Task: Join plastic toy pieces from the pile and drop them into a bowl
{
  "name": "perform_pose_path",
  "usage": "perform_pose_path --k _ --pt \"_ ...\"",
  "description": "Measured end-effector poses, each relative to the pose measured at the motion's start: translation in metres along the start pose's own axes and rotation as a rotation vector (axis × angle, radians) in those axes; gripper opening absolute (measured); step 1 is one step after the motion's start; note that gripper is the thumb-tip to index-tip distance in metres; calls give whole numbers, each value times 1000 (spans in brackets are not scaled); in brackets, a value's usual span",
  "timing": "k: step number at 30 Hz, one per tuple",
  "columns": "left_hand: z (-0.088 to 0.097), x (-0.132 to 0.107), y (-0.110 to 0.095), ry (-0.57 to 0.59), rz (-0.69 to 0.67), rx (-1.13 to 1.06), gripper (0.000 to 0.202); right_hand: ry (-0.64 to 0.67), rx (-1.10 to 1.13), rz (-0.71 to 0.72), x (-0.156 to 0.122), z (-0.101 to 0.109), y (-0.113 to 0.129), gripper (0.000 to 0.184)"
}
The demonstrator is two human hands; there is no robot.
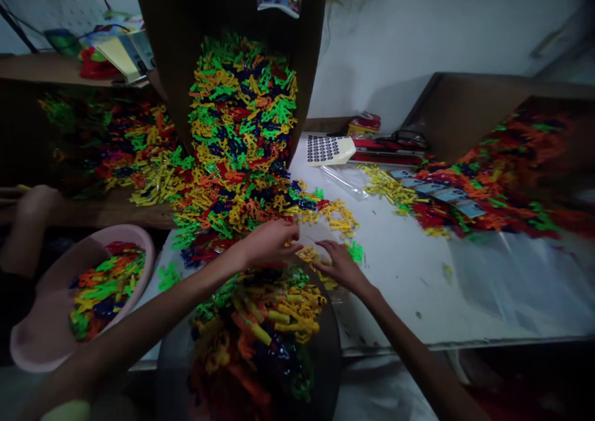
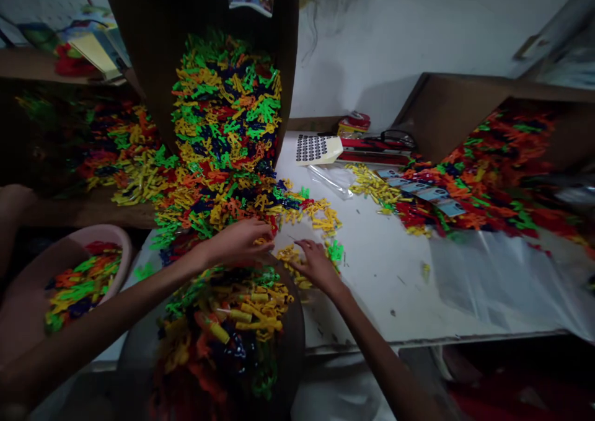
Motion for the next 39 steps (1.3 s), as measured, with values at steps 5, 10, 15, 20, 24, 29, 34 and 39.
perform_pose_path --k 5,10,15,20,24,29,34,39 --pt "-46 54 23 114 -20 -111 29 189 254 52 17 -30 7 29" --pt "-62 75 22 215 37 -20 35 -12 398 -92 40 -1 -24 17" --pt "-109 93 21 492 159 17 39 -224 777 -273 31 33 -55 29" --pt "-139 104 27 635 211 -127 27 -202 1127 -333 16 35 -39 33" --pt "-125 96 39 544 287 -274 18 -277 1130 -257 14 45 -20 35" --pt "-74 71 44 222 358 -482 25 -286 1190 -301 6 45 -3 43" --pt "-3 22 31 -432 360 -1101 22 -303 1179 -278 -13 39 26 42" --pt "31 -9 1 -598 290 -1116 35 -279 1043 -190 -30 21 63 40"
Point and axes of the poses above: each hand's wrist, its own x-axis towards the middle knuckle, its own z-axis out of the back of the hand, y = z × x, the point moved 8 cm from there along x, towards the middle knuckle, and after that the axes turned 7 degrees about -z, right-handed, at the moved point
